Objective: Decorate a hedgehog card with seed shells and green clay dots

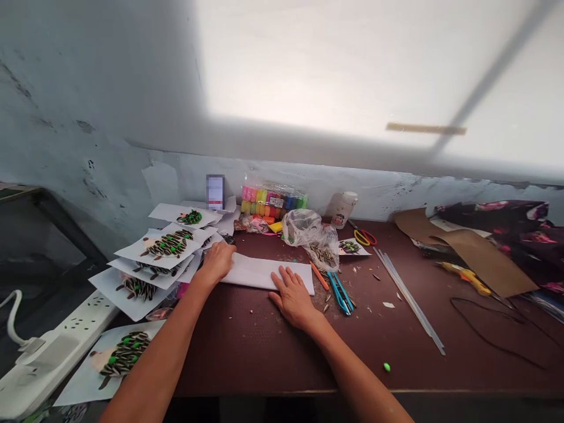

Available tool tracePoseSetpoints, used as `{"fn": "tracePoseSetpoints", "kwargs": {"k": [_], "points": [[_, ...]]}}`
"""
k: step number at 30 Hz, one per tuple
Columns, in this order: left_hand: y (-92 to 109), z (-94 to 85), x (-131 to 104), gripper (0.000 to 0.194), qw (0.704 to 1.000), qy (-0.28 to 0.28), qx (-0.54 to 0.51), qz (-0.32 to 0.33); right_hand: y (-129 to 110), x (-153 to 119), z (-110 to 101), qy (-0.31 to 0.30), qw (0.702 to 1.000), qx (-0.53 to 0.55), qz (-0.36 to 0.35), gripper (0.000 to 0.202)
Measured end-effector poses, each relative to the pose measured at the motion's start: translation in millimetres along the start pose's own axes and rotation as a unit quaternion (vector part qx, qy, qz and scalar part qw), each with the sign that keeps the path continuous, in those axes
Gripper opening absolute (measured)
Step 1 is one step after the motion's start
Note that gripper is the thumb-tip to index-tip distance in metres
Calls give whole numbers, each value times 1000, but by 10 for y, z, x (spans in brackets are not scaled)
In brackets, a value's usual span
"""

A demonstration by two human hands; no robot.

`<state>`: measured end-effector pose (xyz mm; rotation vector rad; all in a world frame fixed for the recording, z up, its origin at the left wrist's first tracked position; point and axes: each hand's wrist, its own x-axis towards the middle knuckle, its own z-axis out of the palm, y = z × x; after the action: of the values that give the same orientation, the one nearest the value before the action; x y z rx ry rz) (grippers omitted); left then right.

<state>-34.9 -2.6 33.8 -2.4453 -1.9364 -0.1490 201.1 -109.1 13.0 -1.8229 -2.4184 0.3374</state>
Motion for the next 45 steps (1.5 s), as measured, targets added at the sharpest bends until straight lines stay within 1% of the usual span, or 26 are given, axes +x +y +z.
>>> {"fn": "tracePoseSetpoints", "kwargs": {"k": [2, 4, 5, 6, 8, 10, 12, 14, 16, 18, 19, 21, 25, 30, 38, 45], "points": [[-14, -102, 124, 36, 999, 41, -12, 21, 4, 4, 9, -1, 1000, 1, 1, 60], [-8, -229, 326, 36, 992, 107, -34, 49, 5, 6, 12, -2, 1000, 1, 1, 60], [4, -285, 443, 37, 988, 130, -45, 63, 3, 5, 11, -2, 1000, 2, 1, 60], [21, -328, 560, 38, 986, 146, -55, 66, -1, 4, 7, -1, 1000, 2, 2, 60], [73, -360, 748, 42, 984, 161, -68, 45, -10, -1, -5, -1, 1000, 4, 3, 60], [156, -312, 808, 46, 983, 168, -66, 25, -19, -7, -19, -4, 1000, 5, 6, 60], [275, -200, 700, 50, 986, 148, -65, 49, -25, -10, -29, -8, 1000, 4, 8, 60], [419, -50, 447, 49, 989, 82, -71, 99, -24, -9, -29, -9, 1000, 0, 7, 60], [552, 106, 128, 53, 991, 4, -62, 120, -17, -4, -17, -7, 1000, -5, 3, 60], [639, 236, -160, 57, 991, -44, -44, 118, -5, 5, 3, 1, 1000, -8, -2, 59], [659, 284, -270, 59, 992, -54, -37, 110, 1, 9, 13, 4, 1000, -9, -4, 59], [657, 348, -408, 60, 994, -60, -32, 84, 8, 16, 27, 7, 1000, -10, -6, 59], [596, 391, -459, 61, 996, -65, -37, 50, -1, 18, 11, -6, 1000, -18, -2, 60], [602, 412, -466, 62, 996, -60, -42, 44, -18, 8, -32, -15, 1000, -23, 0, 60], [605, 425, -491, 61, 997, -51, -46, 35, 20, 10, 4, -7, 1000, 0, -9, 59], [616, 401, -493, 62, 997, -57, -49, 31, 139, 2, 4, 5, 998, 20, 54, 66]]}}
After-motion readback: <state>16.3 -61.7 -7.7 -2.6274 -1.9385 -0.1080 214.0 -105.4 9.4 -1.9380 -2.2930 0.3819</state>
